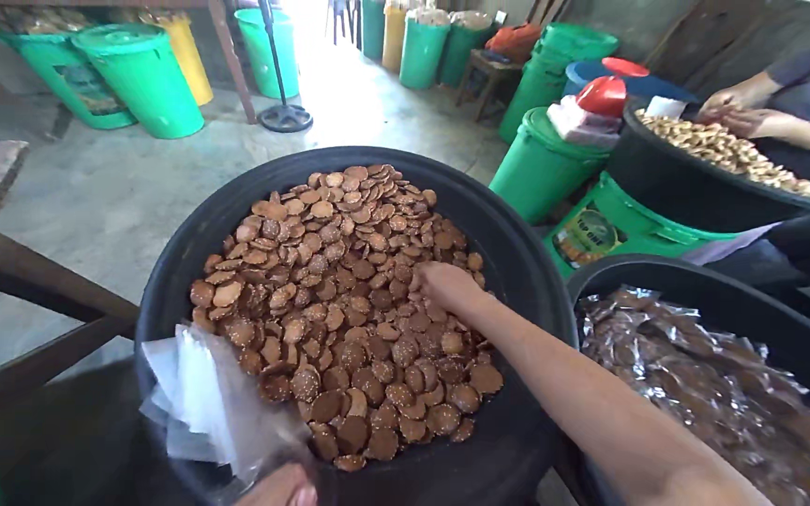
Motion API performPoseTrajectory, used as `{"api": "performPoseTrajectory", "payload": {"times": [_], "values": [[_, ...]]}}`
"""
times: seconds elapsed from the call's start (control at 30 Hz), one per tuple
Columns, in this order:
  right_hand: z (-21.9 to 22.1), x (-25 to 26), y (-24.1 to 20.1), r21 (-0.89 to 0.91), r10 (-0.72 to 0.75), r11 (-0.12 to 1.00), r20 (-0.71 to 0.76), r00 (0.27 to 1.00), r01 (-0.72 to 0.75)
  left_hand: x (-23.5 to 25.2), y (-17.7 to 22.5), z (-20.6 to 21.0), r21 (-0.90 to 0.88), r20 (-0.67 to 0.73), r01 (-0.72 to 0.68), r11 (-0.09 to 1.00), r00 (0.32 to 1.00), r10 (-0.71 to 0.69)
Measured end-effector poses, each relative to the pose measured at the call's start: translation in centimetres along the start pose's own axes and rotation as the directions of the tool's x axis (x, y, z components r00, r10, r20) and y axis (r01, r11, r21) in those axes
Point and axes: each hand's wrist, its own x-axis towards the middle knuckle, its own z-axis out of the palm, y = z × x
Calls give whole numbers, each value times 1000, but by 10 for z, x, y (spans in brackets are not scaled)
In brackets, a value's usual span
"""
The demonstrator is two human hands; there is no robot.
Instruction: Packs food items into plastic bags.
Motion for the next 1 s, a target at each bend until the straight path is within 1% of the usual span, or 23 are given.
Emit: {"api": "performPoseTrajectory", "payload": {"times": [0.07, 0.1, 0.17, 0.23, 0.3, 0.37, 0.4, 0.43, 0.5, 0.57, 0.63, 0.7, 0.8, 0.83, 0.9, 0.93, 1.0], "values": [[12, 11, 19, -2, 22, 1000, -43, 999, -22, 19, 3, 0, -269, -78, 10, 963, 996, -32], [16, 12, 22, -16, 15, 1000, -50, 999, -16, 34, 5, 0, -397, -126, -17, 918, 991, -37], [21, 13, 18, -67, 8, 998, -50, 999, -12, 77, 15, 2, -607, -228, -112, 787, 973, -37], [19, 10, 14, -115, 31, 993, -15, 999, -33, 124, 35, 0, -731, -312, -201, 652, 949, -57], [10, 3, 10, -126, 102, 988, 62, 993, -93, 157, 44, 0, -788, -385, -250, 563, 914, -132], [-1, -2, 12, -80, 146, 987, 110, 983, -138, 182, 44, 1, -771, -469, -294, 565, 862, -191], [-2, -5, 14, -34, 120, 992, 91, 989, -118, 190, 39, 2, -753, -511, -325, 573, 836, -198], [0, -6, 16, 28, 60, 998, 47, 997, -62, 196, 32, 3, -732, -540, -337, 592, 818, -201], [10, 1, 16, 91, -73, 993, -46, 996, 77, 200, 18, 6, -708, -551, -290, 644, 796, -248], [20, 12, 9, 10, -148, 989, -88, 985, 150, 201, 7, 8, -711, -538, -233, 664, 788, -299], [26, 21, 1, -87, -151, 986, -94, 984, 143, 201, -1, 5, -680, -557, -211, 702, 772, -308], [25, 24, -7, -158, -177, 974, -99, 979, 160, 201, -7, 0, -620, -577, -204, 758, 772, -264], [25, 24, -10, -291, -287, 925, -118, 951, 243, 200, -11, -5, -572, -554, -214, 791, 813, -180], [27, 25, -7, -308, -308, 917, -139, 941, 255, 200, -12, -5, -555, -546, -209, 805, 822, -163], [26, 26, -1, -254, -277, 942, -213, 937, 221, 200, -14, -6, -512, -550, -208, 833, 825, -132], [21, 26, 2, -186, -223, 966, -249, 942, 179, 199, -15, -6, -495, -555, -218, 841, 824, -113], [7, 21, 13, 5, -100, 994, -304, 947, 107, 198, -16, -6, -480, -562, -226, 848, 821, -99]]}}
